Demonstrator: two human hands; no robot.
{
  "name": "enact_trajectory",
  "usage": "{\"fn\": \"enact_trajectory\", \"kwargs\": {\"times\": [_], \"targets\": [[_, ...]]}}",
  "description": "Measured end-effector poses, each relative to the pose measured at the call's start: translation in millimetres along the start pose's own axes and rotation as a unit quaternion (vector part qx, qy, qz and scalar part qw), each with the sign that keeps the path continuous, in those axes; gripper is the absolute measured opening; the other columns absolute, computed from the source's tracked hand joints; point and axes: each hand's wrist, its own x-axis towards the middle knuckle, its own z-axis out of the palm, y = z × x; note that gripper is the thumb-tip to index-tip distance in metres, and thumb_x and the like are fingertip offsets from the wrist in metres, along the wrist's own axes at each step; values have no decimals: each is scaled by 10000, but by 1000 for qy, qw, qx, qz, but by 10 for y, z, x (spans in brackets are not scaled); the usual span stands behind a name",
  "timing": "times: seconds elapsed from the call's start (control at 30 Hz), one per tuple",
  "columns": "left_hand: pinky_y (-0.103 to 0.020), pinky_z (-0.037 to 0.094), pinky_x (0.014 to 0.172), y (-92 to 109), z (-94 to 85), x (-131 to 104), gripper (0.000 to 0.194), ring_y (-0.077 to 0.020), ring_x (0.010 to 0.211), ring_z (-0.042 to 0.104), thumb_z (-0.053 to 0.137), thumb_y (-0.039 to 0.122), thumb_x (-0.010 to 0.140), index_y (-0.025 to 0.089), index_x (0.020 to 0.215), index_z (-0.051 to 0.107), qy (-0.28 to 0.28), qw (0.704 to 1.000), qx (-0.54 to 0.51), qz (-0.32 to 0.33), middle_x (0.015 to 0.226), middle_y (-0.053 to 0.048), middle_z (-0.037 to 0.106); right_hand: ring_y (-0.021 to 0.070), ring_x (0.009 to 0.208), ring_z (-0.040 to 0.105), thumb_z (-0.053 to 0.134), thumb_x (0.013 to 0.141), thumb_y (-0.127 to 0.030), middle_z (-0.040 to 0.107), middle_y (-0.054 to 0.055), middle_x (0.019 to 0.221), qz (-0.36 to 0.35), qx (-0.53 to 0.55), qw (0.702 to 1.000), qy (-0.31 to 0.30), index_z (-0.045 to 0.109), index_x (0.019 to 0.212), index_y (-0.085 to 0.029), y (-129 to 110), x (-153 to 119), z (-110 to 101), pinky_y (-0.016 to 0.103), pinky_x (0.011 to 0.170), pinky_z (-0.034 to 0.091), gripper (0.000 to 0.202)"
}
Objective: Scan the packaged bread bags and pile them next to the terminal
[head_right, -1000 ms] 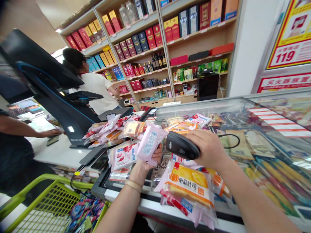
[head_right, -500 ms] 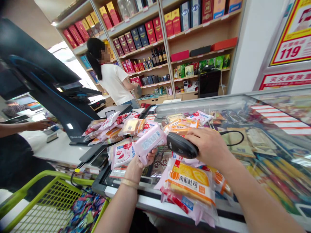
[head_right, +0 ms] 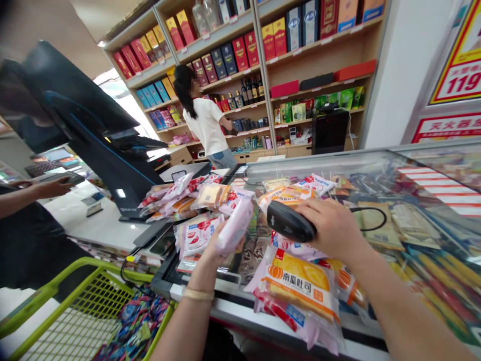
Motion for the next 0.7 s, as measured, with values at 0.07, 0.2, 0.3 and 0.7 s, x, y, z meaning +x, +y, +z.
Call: {"fn": "enact_trajectory", "kwargs": {"times": [0.07, 0.2, 0.3, 0.7], "targets": [[-325, 577, 846, 119, -91, -196, 328, -224, 907, 707, 715, 353, 866, 198, 1153, 754, 41, 983, 146, 105, 972, -52, 778, 220, 797, 682, 671, 897, -498, 776, 95, 970, 4, 2, 1000, 12, 728, 1040, -204, 11, -4, 13, 357, 727, 469, 332], [-342, 551, 914, 332, -531, -630, 355, -239, 974, 727, 576, 365, 967, 229, 1246, 747, 65, 837, 504, 201, 1036, -59, 805, 223, 802, 700, 624, 932, -592, 771, 101, 941, -1, 14, 999, 31, 725, 1035, -205, 1, 15, 12, 352, 717, 497, 414], [-327, 546, 882, 408, -900, -811, 371, -221, 928, 742, 497, 293, 1003, 254, 1243, 776, 12, 748, 630, 206, 1050, -64, 824, 223, 778, 698, 620, 933, -608, 769, 99, 931, -5, 22, 999, 33, 725, 1026, -209, 5, 15, 24, 353, 692, 499, 423], [-361, 545, 781, 260, -1278, -661, 264, -221, 841, 684, 571, 203, 1012, 234, 1042, 832, 37, 518, 744, 420, 892, -80, 776, 229, 782, 701, 682, 862, -659, 757, 81, 885, 19, 8, 998, 54, 712, 1004, -225, 97, -34, 56, 349, 690, 512, 457]]}}
